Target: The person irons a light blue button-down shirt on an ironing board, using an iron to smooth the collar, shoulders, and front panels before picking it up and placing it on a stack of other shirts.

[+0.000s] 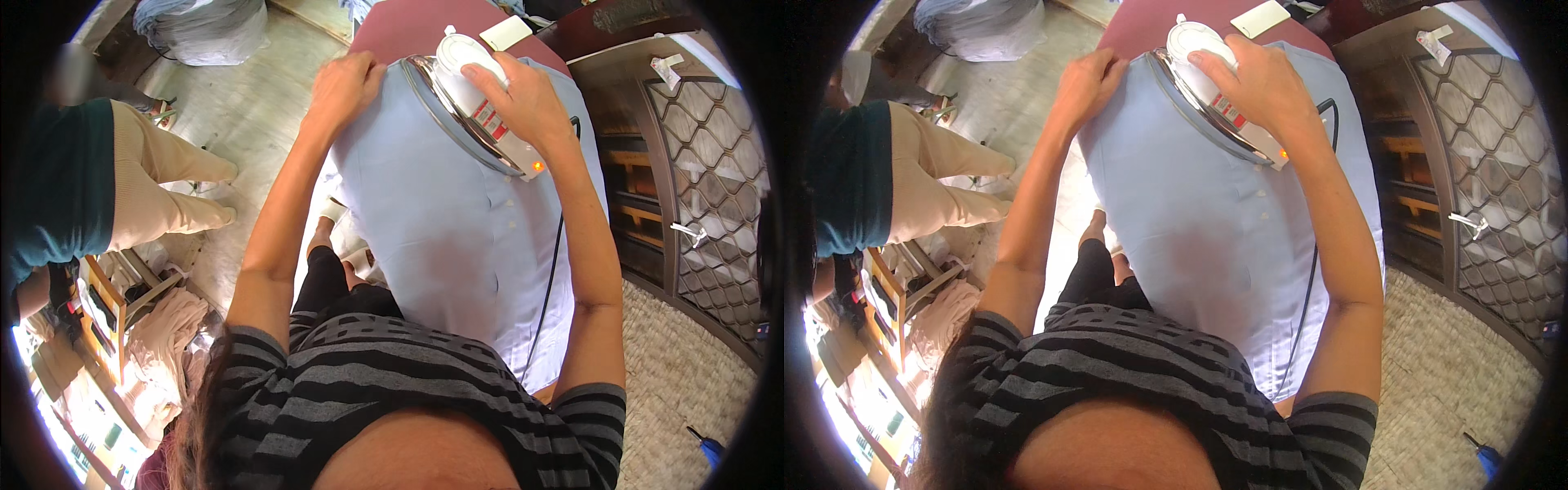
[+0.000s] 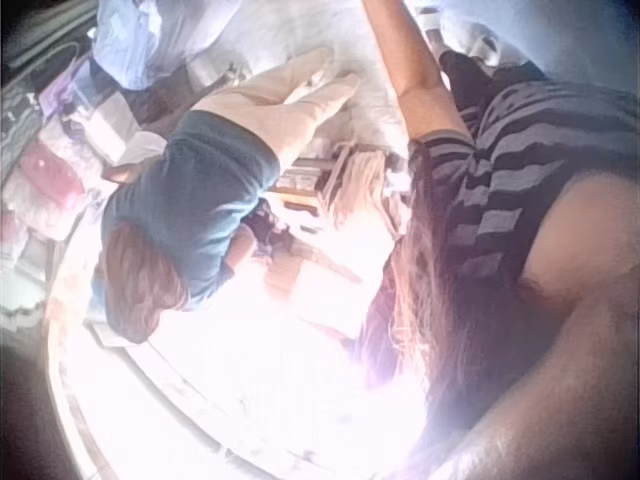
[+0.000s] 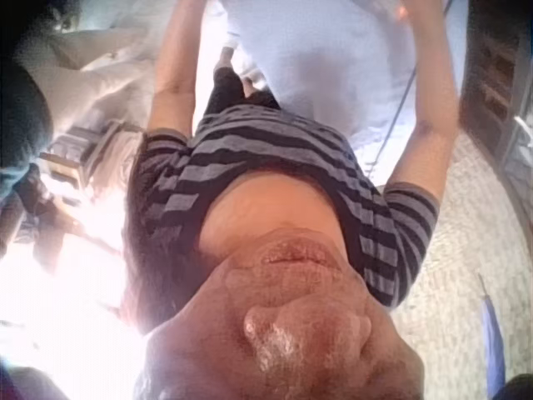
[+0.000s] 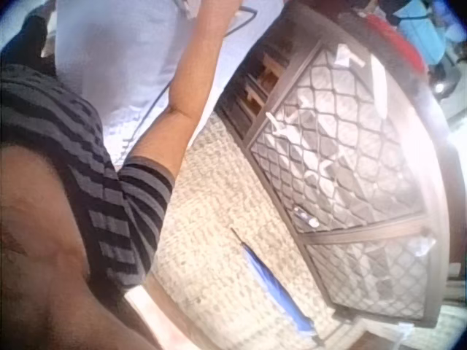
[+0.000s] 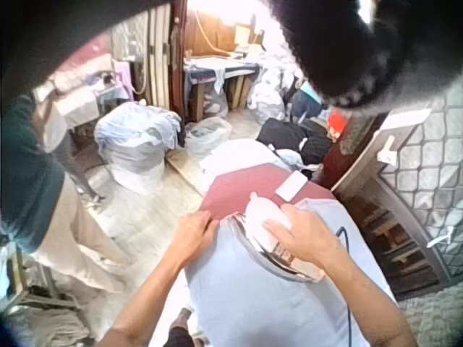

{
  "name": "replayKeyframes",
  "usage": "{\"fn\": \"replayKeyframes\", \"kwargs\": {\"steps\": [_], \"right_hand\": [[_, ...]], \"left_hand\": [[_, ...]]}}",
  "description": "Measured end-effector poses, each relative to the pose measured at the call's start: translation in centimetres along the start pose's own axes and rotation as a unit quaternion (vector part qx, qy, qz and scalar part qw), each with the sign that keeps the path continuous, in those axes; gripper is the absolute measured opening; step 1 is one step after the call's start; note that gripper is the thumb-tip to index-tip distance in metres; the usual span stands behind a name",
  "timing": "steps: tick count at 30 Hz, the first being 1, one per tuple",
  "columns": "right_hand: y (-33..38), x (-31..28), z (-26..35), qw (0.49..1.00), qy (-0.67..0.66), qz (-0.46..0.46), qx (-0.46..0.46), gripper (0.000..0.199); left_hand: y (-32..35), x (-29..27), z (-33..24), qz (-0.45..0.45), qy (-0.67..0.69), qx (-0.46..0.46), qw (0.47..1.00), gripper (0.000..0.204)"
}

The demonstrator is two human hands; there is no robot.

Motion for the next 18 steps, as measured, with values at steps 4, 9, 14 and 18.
{"fn": "replayKeyframes", "kwargs": {"steps": [4, 9, 14, 18], "right_hand": [[-1.1, 1.3, 0.6, 0.999, 0.016, -0.037, 0.017, 0.054], [-1.4, 2.3, 2.0, 0.996, -0.065, -0.029, 0.044, 0.056], [1.8, 3.3, 5.9, 0.993, -0.102, -0.024, 0.055, 0.055], [3.1, 4.4, 9.4, 0.985, -0.103, 0.013, 0.136, 0.054]], "left_hand": [[3.5, -2.5, 1.1, 0.01, -0.001, -0.022, 1.0, 0.026], [4.5, -2.8, 1.8, -0.025, 0.077, -0.127, 0.989, 0.026], [5.0, -2.8, 3.7, -0.033, 0.158, -0.135, 0.978, 0.027], [5.2, -4.5, 3.7, 0.056, 0.224, -0.186, 0.955, 0.026]]}}
Point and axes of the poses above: each hand's wrist, its own y-axis away from the middle knuckle, its own x-axis out of the palm, z = x × y, the point moved 1 cm from there along -y, towards the middle knuckle, and after that the axes turned 7 degrees about -x, right-handed, at the moved point
